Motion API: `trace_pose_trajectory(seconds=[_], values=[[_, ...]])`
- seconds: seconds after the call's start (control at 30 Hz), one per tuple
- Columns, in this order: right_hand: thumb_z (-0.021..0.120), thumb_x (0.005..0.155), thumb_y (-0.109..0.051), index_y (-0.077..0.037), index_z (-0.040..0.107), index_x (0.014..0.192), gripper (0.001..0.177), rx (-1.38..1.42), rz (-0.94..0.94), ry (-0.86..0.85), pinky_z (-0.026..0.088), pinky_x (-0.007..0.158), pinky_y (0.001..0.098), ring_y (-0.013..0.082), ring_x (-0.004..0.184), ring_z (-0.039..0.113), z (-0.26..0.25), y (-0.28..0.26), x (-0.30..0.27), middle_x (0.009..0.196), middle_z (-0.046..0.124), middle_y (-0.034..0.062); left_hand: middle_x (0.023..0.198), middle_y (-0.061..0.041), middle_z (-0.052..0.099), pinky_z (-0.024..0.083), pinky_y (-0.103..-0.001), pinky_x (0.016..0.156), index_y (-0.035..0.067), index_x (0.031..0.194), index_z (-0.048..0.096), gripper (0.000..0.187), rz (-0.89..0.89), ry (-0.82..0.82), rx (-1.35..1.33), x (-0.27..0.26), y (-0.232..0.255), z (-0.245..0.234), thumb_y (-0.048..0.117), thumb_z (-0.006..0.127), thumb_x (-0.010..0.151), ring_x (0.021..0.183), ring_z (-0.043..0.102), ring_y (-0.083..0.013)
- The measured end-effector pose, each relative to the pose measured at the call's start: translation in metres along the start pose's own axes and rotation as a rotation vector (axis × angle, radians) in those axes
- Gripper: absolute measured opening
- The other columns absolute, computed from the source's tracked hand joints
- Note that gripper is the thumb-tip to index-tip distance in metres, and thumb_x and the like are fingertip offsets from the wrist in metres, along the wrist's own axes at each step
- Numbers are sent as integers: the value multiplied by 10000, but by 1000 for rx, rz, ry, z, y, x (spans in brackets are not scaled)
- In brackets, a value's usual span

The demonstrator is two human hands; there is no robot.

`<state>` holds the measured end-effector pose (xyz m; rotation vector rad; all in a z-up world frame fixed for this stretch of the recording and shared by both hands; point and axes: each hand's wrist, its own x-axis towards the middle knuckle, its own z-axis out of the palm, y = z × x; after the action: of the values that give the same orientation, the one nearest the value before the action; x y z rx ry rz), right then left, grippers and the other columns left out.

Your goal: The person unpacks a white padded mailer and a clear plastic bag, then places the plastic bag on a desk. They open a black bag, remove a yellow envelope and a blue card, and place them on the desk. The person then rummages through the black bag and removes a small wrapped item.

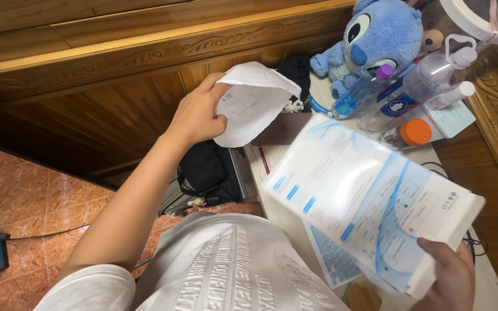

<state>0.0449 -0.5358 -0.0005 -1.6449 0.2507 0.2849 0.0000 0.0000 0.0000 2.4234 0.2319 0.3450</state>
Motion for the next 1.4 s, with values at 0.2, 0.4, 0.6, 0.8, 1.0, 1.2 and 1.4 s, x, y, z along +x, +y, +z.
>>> trace_pose_trajectory(seconds=[0.2, 0.4, 0.6, 0.8, 1.0, 1.2, 1.4], values=[[467, 865, -11, 91, 496, 1467, 611, -2, 161, -78, 548, 878, 515, 392, 1071, 675, 19, -39, -17, 1257, 645, 303, 1499, -109, 502, 496, -458, 1001, 141, 1397, 580, 670, -3, -37, 13, 13, 4, 1, 125, 609, 727, 1180, 618, -385], [443, 880, -86, -6, 565, 1447, 586, 89, 225, 161, 553, 888, 482, 330, 1090, 678, 50, -47, -26, 1274, 669, 186, 1477, -180, 517, 476, -473, 1030, 139, 1385, 624, 592, 60, -12, 34, 23, -8, -3, 116, 565, 796, 1206, 602, -416], [449, 817, -66, 59, 579, 1376, 587, -8, 141, -4, 562, 851, 438, 316, 994, 708, 69, -53, -27, 1193, 694, 225, 1402, -241, 568, 470, -471, 1063, 121, 1383, 651, 617, 54, -5, -24, 22, -25, -17, 61, 525, 782, 1240, 589, -440], [427, 798, -94, 37, 587, 1373, 611, 52, 161, 41, 577, 859, 472, 364, 998, 713, 100, -62, -35, 1178, 710, 229, 1474, -254, 517, 496, -435, 1056, 64, 1364, 654, 628, 189, -37, -16, 20, -13, -3, -5, 555, 748, 1204, 620, -432], [444, 816, -65, 100, 519, 1387, 600, 226, -115, -22, 572, 937, 415, 319, 1100, 703, 145, -36, 3, 1252, 657, 245, 1637, -159, 355, 527, -426, 932, -10, 1320, 571, 642, 66, -251, 4, 7, 21, 27, -18, 619, 680, 1019, 698, -398], [580, 987, -314, -34, 574, 1379, 482, -64, -169, -73, 487, 822, 360, 224, 983, 610, 232, -1, 26, 1226, 682, 175, 1588, -271, 352, 512, -441, 967, -71, 1351, 547, 670, 203, -231, -133, 4, 54, 64, -42, 600, 683, 1039, 664, -465], [844, 797, -185, -31, 654, 1151, 430, -513, -639, 50, 550, 880, 351, 234, 983, 729, 234, -52, 24, 1046, 758, 165, 1543, -321, 364, 522, -428, 955, -63, 1379, 541, 733, 180, -82, -191, 15, 52, 56, -48, 567, 647, 1053, 661, -470]])
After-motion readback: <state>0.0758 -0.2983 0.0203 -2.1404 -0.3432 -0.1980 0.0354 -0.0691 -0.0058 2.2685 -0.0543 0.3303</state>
